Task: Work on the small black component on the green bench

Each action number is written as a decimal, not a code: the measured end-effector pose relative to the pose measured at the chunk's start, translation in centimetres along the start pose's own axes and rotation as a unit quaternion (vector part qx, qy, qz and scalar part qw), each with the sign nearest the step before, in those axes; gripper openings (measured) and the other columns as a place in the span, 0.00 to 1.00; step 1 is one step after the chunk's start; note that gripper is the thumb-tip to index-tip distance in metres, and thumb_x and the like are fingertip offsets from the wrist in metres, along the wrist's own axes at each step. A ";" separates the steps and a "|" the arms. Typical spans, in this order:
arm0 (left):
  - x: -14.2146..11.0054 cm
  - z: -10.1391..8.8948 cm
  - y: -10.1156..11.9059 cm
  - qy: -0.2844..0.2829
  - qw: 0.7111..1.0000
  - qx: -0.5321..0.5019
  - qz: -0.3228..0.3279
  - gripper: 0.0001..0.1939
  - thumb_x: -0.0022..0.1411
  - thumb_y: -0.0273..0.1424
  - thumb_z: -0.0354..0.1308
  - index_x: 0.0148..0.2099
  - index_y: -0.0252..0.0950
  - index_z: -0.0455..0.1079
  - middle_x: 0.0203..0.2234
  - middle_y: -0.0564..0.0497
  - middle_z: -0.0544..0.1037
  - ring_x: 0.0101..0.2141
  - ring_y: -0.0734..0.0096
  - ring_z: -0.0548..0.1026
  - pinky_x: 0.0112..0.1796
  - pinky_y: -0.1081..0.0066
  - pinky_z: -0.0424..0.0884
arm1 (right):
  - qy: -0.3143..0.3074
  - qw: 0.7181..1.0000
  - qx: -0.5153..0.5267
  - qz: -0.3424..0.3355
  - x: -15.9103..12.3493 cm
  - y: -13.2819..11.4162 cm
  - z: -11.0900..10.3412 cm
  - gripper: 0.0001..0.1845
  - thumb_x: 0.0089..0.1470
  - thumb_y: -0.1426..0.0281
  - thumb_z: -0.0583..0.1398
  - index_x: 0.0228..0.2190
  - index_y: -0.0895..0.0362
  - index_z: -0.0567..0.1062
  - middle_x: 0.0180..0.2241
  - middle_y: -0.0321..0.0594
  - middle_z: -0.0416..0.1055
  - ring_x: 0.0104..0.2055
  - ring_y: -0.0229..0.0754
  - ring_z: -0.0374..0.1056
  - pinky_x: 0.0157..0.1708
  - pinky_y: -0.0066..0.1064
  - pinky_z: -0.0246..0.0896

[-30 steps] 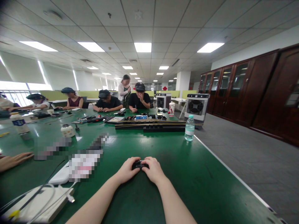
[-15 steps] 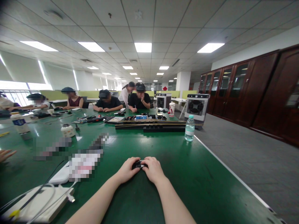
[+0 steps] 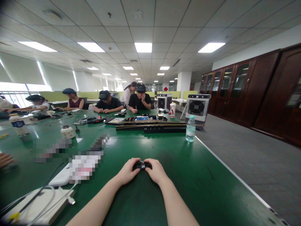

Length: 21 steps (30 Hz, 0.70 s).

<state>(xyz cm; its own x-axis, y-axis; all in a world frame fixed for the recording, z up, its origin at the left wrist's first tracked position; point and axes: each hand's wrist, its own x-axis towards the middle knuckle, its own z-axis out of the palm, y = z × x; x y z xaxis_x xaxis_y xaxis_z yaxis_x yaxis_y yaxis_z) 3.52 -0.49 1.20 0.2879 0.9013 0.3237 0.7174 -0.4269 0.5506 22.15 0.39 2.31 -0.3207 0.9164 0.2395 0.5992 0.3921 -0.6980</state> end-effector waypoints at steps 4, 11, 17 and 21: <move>0.0 0.1 -0.2 0.005 1.000 -0.001 0.002 0.23 0.52 0.28 0.56 0.52 0.36 0.63 0.45 0.45 0.70 0.46 0.61 0.68 0.49 0.62 0.63 | 0.004 1.000 0.006 0.005 -0.1 -0.2 -0.1 0.19 0.43 0.73 0.58 0.41 0.54 0.74 0.44 0.40 0.73 0.49 0.45 0.65 0.52 0.37 0.55; 0.1 0.0 -0.1 0.000 1.000 0.002 -0.012 0.19 0.54 0.28 0.55 0.50 0.36 0.65 0.44 0.45 0.70 0.46 0.61 0.68 0.49 0.62 0.63 | 0.007 1.000 0.011 0.003 0.0 -0.1 0.1 0.18 0.45 0.73 0.58 0.41 0.54 0.73 0.42 0.40 0.73 0.47 0.45 0.66 0.50 0.38 0.57; 0.1 0.1 -0.2 0.000 1.000 0.010 -0.001 0.18 0.55 0.28 0.53 0.50 0.35 0.65 0.44 0.44 0.70 0.45 0.62 0.67 0.49 0.63 0.63 | 0.010 1.000 0.015 -0.002 -0.2 -0.1 0.0 0.17 0.46 0.71 0.58 0.41 0.54 0.74 0.42 0.40 0.73 0.47 0.45 0.66 0.50 0.37 0.57; 0.1 0.2 -0.3 -0.002 1.000 0.008 -0.002 0.19 0.56 0.28 0.53 0.51 0.33 0.64 0.45 0.43 0.69 0.46 0.62 0.67 0.49 0.63 0.62 | 0.012 1.000 0.019 0.007 -0.1 -0.2 0.0 0.18 0.45 0.71 0.58 0.41 0.54 0.73 0.42 0.40 0.73 0.47 0.44 0.66 0.50 0.37 0.57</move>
<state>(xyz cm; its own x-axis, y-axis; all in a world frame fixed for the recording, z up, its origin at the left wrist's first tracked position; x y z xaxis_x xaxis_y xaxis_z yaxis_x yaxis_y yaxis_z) 3.47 -0.23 0.91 0.2867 0.9035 0.3186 0.7293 -0.4214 0.5389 22.06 0.19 2.37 -0.2950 0.9235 0.2450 0.5753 0.3764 -0.7262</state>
